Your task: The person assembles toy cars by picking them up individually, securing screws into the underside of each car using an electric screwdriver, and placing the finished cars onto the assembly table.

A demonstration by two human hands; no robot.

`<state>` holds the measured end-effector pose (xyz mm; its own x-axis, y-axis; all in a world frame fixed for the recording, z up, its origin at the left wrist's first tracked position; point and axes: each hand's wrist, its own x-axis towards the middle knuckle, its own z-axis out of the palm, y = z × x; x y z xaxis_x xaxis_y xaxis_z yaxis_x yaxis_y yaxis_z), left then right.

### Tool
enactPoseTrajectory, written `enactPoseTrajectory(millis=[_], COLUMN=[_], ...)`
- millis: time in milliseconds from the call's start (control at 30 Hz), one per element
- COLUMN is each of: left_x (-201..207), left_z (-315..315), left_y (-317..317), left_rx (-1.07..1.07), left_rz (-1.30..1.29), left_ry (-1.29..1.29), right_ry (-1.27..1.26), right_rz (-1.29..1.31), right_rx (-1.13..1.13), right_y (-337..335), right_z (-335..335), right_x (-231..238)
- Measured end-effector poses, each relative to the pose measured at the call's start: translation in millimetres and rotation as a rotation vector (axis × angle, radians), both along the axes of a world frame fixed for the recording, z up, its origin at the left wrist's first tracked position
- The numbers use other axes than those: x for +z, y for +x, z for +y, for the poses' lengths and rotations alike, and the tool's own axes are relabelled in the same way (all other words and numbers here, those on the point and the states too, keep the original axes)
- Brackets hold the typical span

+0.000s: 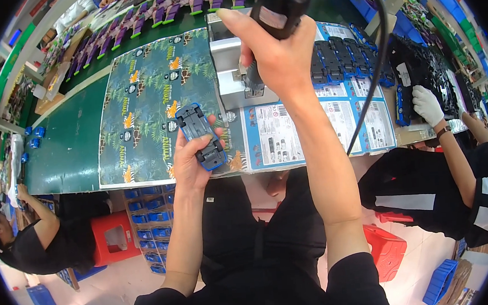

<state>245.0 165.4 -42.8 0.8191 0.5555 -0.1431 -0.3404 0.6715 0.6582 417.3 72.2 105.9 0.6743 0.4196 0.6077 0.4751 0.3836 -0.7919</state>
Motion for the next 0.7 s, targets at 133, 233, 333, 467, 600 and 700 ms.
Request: enactPoseTrajectory(millis=[133, 233, 333, 467, 600, 700], left_x=[-6, -1, 1, -1, 1, 1], left_z=[1, -2, 0, 2, 1, 1], left_y=[1, 8, 5, 4, 6, 6], left_rx=[0.021, -0.005, 0.001, 0.012, 0.012, 0.022], left_rz=[-0.003, -0.004, 0.004, 0.009, -0.003, -0.001], left_ry=[0.023, 0.035, 0.022, 0.017, 0.014, 0.012], right_ry=[-0.09, 0.162, 0.252, 0.212, 0.133, 0.095], right_rz=[0.236, 0.379, 0.312, 0.245, 0.289, 0.327], right_rx=[0.093, 0.368, 0.52, 0.51, 0.463, 0.412], right_y=[-14, -39, -67, -81, -86, -95], right_z=[-13, -46, -48, -42, -40, -32], right_x=[-12, -19, -24, -35, -43, -46])
